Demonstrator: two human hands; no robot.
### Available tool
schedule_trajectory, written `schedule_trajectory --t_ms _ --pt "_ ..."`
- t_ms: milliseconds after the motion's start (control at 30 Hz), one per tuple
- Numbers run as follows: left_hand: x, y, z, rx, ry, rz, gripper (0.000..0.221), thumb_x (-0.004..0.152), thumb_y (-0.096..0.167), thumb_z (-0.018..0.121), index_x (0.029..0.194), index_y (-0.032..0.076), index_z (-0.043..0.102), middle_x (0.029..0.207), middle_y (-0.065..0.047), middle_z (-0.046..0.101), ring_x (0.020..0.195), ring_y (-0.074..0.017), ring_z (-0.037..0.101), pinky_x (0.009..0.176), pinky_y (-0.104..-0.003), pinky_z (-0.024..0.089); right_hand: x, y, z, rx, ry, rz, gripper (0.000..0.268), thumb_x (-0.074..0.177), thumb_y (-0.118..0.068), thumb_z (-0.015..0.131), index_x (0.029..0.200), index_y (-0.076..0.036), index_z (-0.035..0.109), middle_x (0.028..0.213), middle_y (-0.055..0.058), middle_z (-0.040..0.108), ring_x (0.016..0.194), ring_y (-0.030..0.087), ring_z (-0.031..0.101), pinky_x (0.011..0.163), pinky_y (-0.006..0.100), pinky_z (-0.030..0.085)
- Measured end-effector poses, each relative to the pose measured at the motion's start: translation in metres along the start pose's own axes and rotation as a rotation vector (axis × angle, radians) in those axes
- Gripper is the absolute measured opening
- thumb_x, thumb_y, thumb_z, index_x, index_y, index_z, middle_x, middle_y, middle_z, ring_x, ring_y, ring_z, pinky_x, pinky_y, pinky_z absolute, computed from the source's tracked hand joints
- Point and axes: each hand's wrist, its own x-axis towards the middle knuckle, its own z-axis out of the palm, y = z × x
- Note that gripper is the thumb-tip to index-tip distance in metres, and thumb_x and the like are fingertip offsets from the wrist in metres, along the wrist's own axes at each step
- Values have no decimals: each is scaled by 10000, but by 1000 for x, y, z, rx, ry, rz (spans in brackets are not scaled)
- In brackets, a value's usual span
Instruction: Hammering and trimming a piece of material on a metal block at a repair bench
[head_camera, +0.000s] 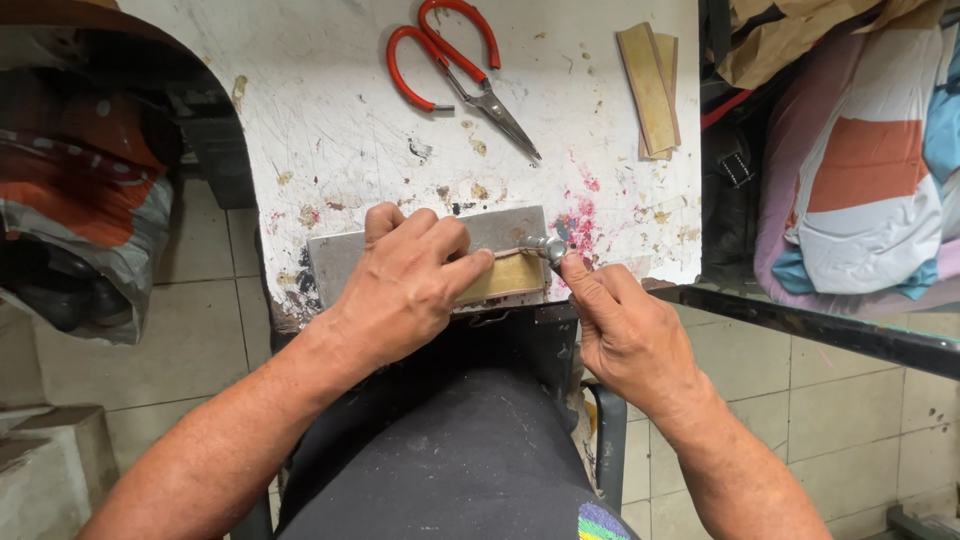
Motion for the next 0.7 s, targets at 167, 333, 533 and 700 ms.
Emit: schedule_trajectory --t_ms 167,333,533,700 --pt "0 0 1 -2 14 22 175 1002 177 513 1004 147 685 821 -49 496 683 -237 498 721 -423 376 11 -11 -12 91 57 36 407 1001 -95 605 1401 -129 672 867 98 658 644 354 682 517 463 558" --pt "-3 -1 1 -3 48 50 211 1024 178 473 998 141 679 820 -48 485 682 -240 489 696 -422 370 2 -11 0 97 -7 10 467 1016 -93 551 1476 -156 598 815 93 600 594 323 639 490 461 564" --pt "-12 -12 -1 -13 64 65 249 1033 166 424 994 146 670 836 -47 486 692 -253 494 680 -424 356 5 -7 -2 73 -117 21 516 1007 -70 551 1517 -151 552 754 80 565 550 259 619 490 431 602" --pt "-12 -11 -3 -15 49 50 253 1025 145 412 969 153 659 819 -43 476 678 -256 486 659 -417 364 11 -13 -5 55 -26 -7 461 1001 -115 582 1459 -156 619 847 84 609 616 332 655 483 471 557"
